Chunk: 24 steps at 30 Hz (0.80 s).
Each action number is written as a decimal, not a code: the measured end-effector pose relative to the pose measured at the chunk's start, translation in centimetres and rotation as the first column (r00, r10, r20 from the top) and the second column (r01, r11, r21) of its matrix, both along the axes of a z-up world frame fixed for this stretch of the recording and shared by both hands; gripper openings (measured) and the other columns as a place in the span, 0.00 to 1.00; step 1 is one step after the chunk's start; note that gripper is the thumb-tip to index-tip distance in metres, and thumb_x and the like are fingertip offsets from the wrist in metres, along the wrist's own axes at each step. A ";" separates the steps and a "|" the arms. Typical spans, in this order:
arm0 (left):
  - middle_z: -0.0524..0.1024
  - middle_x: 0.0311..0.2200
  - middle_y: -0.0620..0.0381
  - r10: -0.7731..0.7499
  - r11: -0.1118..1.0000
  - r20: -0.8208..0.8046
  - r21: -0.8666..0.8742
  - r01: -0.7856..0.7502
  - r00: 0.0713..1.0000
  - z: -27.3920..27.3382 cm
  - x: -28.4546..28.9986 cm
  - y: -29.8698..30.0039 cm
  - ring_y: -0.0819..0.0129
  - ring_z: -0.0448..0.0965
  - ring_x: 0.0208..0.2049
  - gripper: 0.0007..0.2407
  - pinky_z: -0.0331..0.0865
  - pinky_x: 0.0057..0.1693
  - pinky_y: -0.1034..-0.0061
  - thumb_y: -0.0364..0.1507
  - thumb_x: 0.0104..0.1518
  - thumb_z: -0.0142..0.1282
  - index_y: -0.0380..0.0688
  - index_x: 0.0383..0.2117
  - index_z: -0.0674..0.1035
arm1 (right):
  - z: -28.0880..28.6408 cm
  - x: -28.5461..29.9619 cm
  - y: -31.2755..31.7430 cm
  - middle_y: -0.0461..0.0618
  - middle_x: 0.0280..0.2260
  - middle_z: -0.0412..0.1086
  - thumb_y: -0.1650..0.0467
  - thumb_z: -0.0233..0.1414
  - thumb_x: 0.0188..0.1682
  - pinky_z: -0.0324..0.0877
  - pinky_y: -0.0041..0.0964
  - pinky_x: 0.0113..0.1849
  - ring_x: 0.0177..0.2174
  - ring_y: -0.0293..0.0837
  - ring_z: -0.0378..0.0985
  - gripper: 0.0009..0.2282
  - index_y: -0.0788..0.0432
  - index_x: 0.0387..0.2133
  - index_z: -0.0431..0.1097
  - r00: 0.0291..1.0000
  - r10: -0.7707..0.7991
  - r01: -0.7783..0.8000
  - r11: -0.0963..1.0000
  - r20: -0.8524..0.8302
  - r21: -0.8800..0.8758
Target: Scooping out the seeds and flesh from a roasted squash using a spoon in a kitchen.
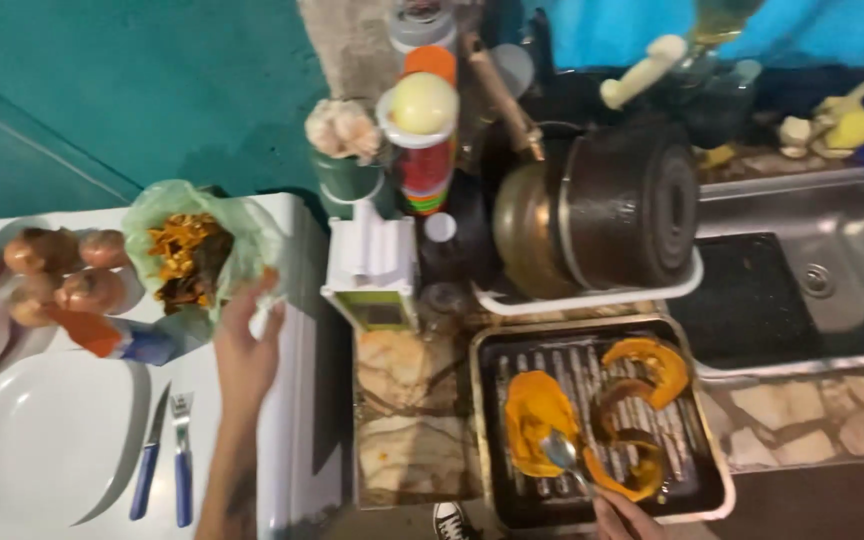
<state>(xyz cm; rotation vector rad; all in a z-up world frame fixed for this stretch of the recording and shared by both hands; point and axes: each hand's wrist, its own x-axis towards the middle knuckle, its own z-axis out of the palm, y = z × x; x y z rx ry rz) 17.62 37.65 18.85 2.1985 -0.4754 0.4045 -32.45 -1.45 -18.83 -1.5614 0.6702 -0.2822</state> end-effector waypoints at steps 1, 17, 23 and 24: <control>0.79 0.52 0.45 -0.001 1.000 0.002 0.001 0.001 1.000 -0.4 -2.8 -1.8 0.58 0.77 0.55 0.13 0.67 0.60 0.67 0.26 0.62 0.57 0.37 0.52 0.80 | 3.1 1.5 0.2 0.45 0.12 0.66 0.68 0.56 0.49 0.61 0.32 0.19 0.13 0.34 0.64 0.16 0.64 0.48 0.77 1.000 -0.001 0.001 1.000 0.002 0.001; 0.79 0.55 0.57 -0.092 0.995 -0.445 -0.065 0.071 0.891 -7.0 -34.0 -25.8 0.51 0.77 0.41 0.33 0.68 0.50 0.61 0.17 0.53 0.50 0.43 0.68 0.54 | 31.5 9.1 -5.3 0.48 0.21 0.73 0.62 0.56 0.54 0.63 0.35 0.28 0.23 0.36 0.65 0.14 0.56 0.48 0.78 0.934 0.208 -0.256 0.957 -0.290 -0.138; 0.73 0.60 0.47 -0.050 0.932 0.018 0.360 0.040 0.999 -7.5 -35.8 -26.8 0.49 0.70 0.56 0.32 0.60 0.58 0.57 0.18 0.52 0.48 0.38 0.68 0.54 | 28.6 9.3 -5.8 0.51 0.18 0.72 0.64 0.56 0.50 0.66 0.36 0.25 0.18 0.41 0.71 0.13 0.54 0.45 0.78 0.897 0.280 -0.353 0.920 -0.343 -0.172; 0.73 0.59 0.45 -0.098 0.887 0.076 0.459 0.053 0.992 -8.0 -36.0 -26.6 0.49 0.69 0.59 0.31 0.59 0.60 0.56 0.20 0.52 0.48 0.39 0.68 0.58 | 27.0 9.4 -5.9 0.50 0.19 0.75 0.65 0.57 0.49 0.67 0.36 0.26 0.19 0.39 0.72 0.12 0.58 0.42 0.78 0.922 0.305 -0.341 0.932 -0.238 -0.126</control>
